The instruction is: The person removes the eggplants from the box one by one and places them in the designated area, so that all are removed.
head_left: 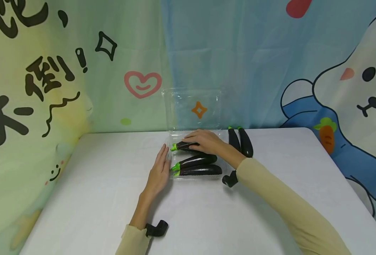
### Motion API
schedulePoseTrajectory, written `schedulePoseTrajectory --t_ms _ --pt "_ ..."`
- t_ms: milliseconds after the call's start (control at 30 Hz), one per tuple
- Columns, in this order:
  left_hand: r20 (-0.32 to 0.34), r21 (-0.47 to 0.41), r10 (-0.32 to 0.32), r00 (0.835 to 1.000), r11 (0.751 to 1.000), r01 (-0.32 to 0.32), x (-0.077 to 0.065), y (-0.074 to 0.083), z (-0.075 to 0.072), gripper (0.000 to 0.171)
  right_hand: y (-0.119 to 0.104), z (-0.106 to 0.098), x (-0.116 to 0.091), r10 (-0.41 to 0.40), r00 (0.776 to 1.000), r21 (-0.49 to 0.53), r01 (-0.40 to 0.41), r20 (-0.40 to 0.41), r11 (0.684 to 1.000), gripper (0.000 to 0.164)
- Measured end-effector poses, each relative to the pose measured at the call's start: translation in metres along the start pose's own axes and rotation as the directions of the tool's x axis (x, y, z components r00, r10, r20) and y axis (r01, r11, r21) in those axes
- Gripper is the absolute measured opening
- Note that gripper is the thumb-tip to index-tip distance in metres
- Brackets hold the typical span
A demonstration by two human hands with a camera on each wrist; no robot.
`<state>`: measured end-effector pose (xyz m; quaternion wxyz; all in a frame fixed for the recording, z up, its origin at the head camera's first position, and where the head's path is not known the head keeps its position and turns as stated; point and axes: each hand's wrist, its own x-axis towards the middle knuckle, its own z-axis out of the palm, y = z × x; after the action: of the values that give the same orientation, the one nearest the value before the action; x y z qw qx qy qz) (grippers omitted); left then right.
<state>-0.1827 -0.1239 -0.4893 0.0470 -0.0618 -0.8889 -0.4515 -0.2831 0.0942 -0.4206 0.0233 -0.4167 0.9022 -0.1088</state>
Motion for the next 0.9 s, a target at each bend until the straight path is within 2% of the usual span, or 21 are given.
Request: schedulePoseTrajectory --t_ms 367,900 --pt "0.006 0.005 -0.013 1.0 1.0 0.013 0.0 -0.002 0.0 0.051 -0.002 -0.003 -0.01 -0.08 0.995 -0.015 0.08 -0.056 0.997 0.039" --pt "0.004 0.003 -0.023 1.0 1.0 0.023 -0.001 -0.002 0.0 0.051 0.007 -0.008 -0.017 0.004 0.999 -0.047 -0.006 -0.049 0.999 0.04"
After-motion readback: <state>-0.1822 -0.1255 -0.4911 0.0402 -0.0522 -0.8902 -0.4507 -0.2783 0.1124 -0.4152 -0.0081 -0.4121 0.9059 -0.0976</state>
